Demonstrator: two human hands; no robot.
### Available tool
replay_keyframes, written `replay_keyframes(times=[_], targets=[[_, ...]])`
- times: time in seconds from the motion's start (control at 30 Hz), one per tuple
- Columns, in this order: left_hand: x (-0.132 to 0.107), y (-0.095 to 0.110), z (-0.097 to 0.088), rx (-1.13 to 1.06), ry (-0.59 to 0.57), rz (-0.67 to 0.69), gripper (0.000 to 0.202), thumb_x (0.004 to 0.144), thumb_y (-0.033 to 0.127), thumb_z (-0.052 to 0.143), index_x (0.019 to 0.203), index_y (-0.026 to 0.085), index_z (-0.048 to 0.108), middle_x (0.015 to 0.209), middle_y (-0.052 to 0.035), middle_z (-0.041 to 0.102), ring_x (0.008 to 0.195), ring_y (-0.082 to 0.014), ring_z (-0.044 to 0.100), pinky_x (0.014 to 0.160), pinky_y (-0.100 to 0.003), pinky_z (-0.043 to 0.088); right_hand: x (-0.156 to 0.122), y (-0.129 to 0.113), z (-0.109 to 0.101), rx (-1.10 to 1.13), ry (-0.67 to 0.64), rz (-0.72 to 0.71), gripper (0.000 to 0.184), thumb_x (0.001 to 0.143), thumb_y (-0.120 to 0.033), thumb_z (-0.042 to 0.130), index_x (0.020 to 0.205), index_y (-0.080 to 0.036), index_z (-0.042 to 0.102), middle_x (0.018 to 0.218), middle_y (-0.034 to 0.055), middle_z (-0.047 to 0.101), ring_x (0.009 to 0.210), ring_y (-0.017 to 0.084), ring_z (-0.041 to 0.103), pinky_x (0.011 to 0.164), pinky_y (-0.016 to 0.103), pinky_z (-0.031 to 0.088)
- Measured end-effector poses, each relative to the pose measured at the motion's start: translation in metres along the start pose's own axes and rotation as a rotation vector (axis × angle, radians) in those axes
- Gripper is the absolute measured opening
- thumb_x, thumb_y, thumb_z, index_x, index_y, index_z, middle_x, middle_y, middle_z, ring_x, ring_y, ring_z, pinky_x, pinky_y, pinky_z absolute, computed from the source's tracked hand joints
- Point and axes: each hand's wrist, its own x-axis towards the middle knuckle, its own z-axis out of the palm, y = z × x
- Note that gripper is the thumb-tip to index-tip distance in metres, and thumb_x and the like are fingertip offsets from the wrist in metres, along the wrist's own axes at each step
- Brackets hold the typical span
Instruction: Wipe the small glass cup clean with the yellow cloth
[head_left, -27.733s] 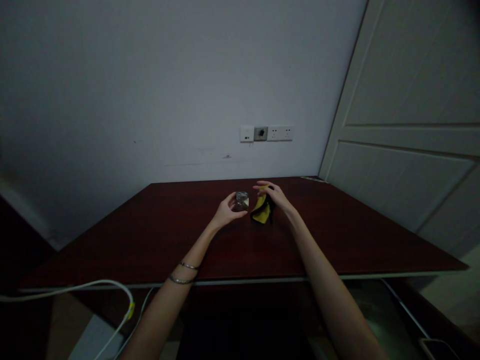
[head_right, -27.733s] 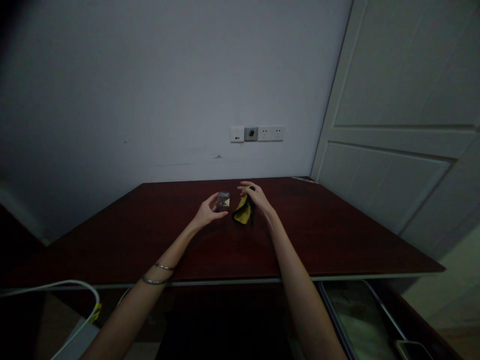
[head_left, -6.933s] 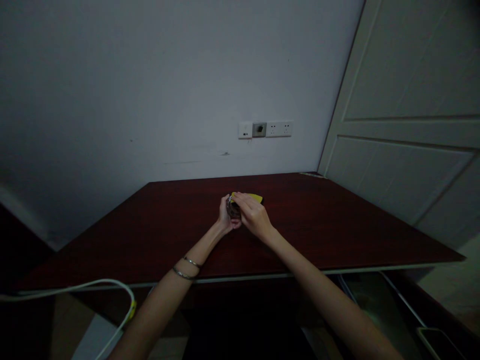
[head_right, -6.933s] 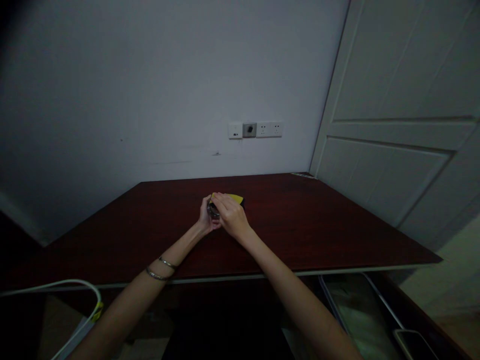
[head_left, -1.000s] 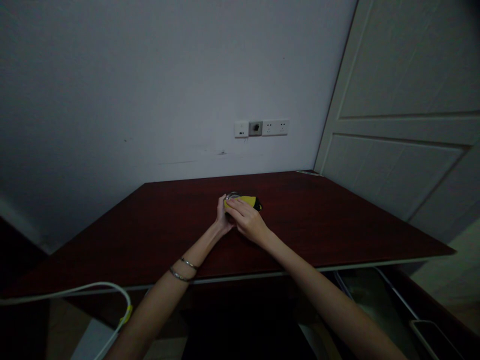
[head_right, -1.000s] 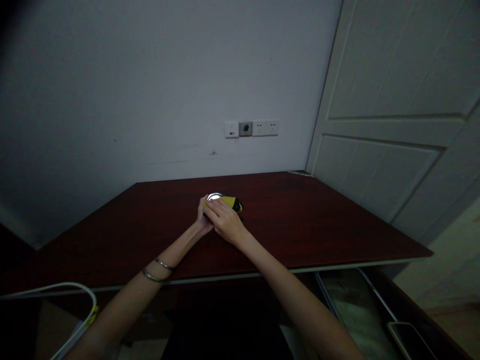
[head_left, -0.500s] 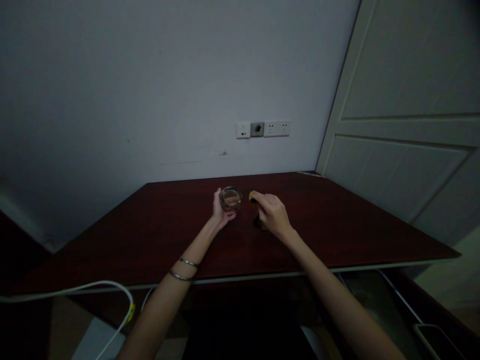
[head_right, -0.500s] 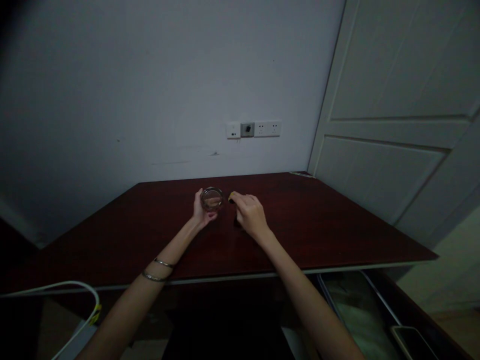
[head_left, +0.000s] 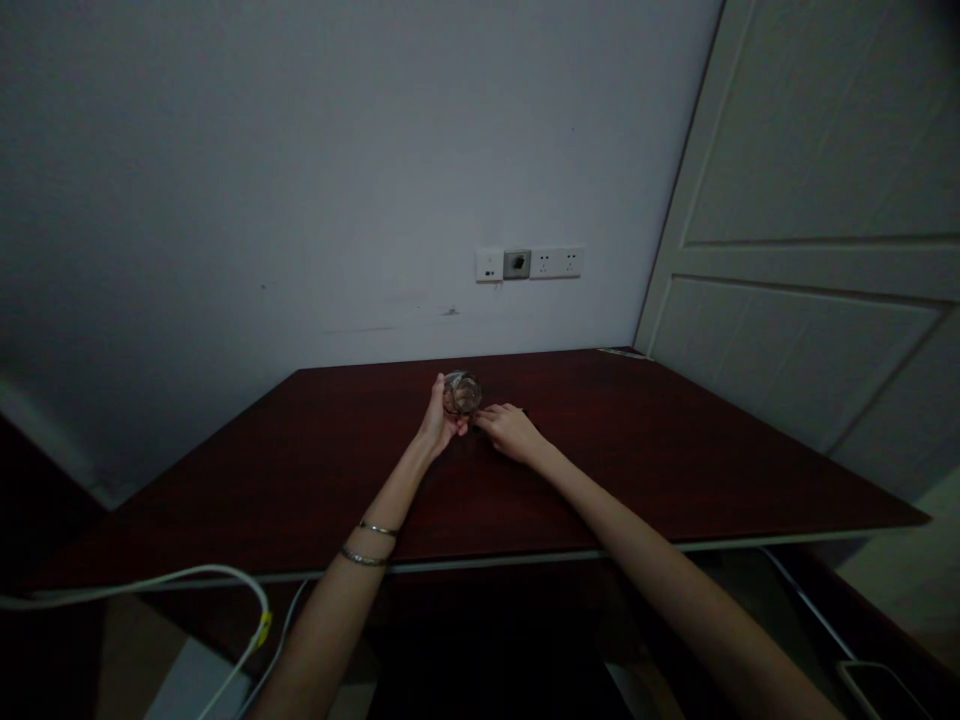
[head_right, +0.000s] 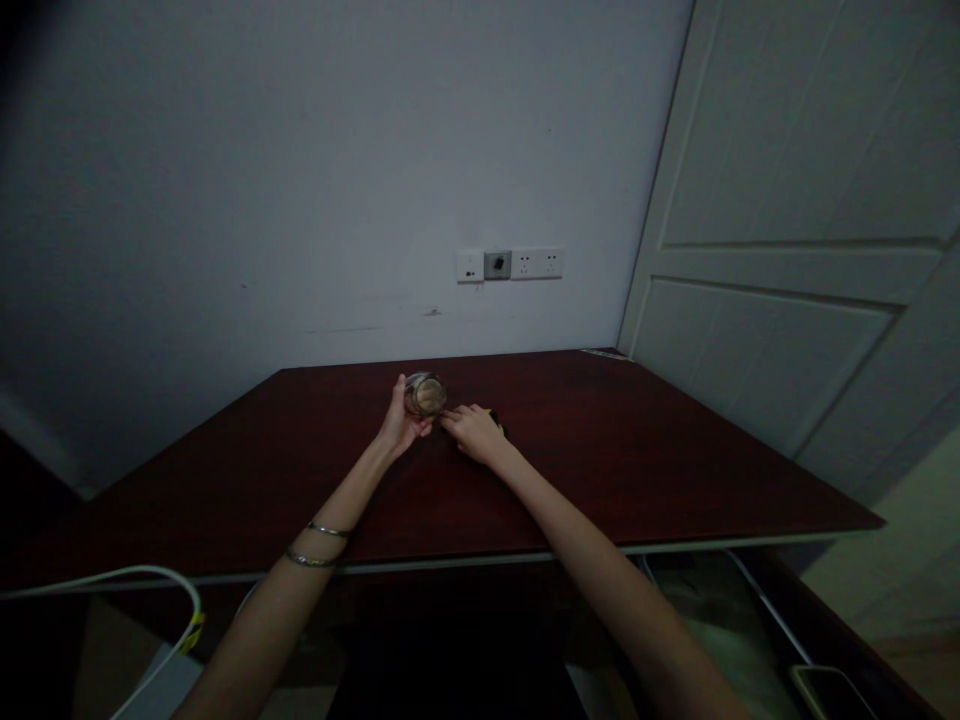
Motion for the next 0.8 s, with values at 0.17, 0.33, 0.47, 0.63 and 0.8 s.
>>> replay_keyframes(times=[0.17, 0.33, 0.47, 0.63, 0.8], targets=[[-0.001, 0.004, -0.004, -0.008, -0.016, 0.001, 0.063, 0.072, 0.070, 0.035, 0.087, 0.013, 0.057, 0.051, 0.0009, 0.048, 0.035, -0.0066, 0.036, 0.031, -0.018, 0.029, 0.009, -0.021, 0.012, 0.108, -0.027, -0.041, 0.028, 0.081, -0.010, 0.044, 0.105, -0.016, 0.058, 0.106, 0.0116, 0.062, 0.104, 0.022, 0.050, 0.085, 0.034, 0.042], [-0.003, 0.005, -0.006, 0.068, 0.010, 0.065, 0.056, 0.069, 0.065, 0.044, 0.086, 0.013, 0.056, 0.054, 0.0013, 0.050, 0.036, -0.0065, 0.038, 0.030, -0.019, 0.032, 0.007, -0.018, 0.015, 0.414, -0.066, -0.075, 0.038, 0.069, -0.009, 0.053, 0.104, -0.016, 0.062, 0.113, 0.0099, 0.060, 0.106, 0.022, 0.053, 0.094, 0.035, 0.039], [-0.003, 0.008, -0.014, 0.246, -0.013, 0.180, 0.052, 0.066, 0.058, 0.054, 0.092, 0.012, 0.057, 0.065, -0.0015, 0.056, 0.043, -0.0083, 0.046, 0.031, -0.017, 0.032, -0.002, 0.006, -0.002, 0.850, -0.041, 0.144, 0.044, 0.071, -0.015, 0.053, 0.114, -0.018, 0.057, 0.116, 0.0065, 0.060, 0.104, 0.021, 0.057, 0.094, 0.036, 0.040], [-0.007, 0.023, -0.021, 0.606, -0.111, 0.225, 0.052, 0.061, 0.040, 0.067, 0.105, 0.013, 0.057, 0.081, -0.0049, 0.061, 0.052, -0.0092, 0.050, 0.040, -0.018, 0.038, -0.010, 0.030, -0.026, 1.230, 0.129, 0.394, 0.049, 0.071, -0.034, 0.062, 0.117, -0.016, 0.055, 0.121, 0.0096, 0.057, 0.114, 0.024, 0.051, 0.099, 0.042, 0.036], [-0.016, 0.032, -0.016, 0.858, -0.177, 0.307, 0.065, 0.047, 0.026, 0.077, 0.108, 0.016, 0.055, 0.096, -0.0076, 0.061, 0.086, -0.0193, 0.056, 0.076, -0.030, 0.045, -0.009, 0.025, -0.031, 1.433, 0.073, 0.352, 0.068, 0.059, -0.030, 0.074, 0.122, -0.018, 0.050, 0.123, 0.0104, 0.054, 0.112, 0.025, 0.052, 0.097, 0.043, 0.040]])
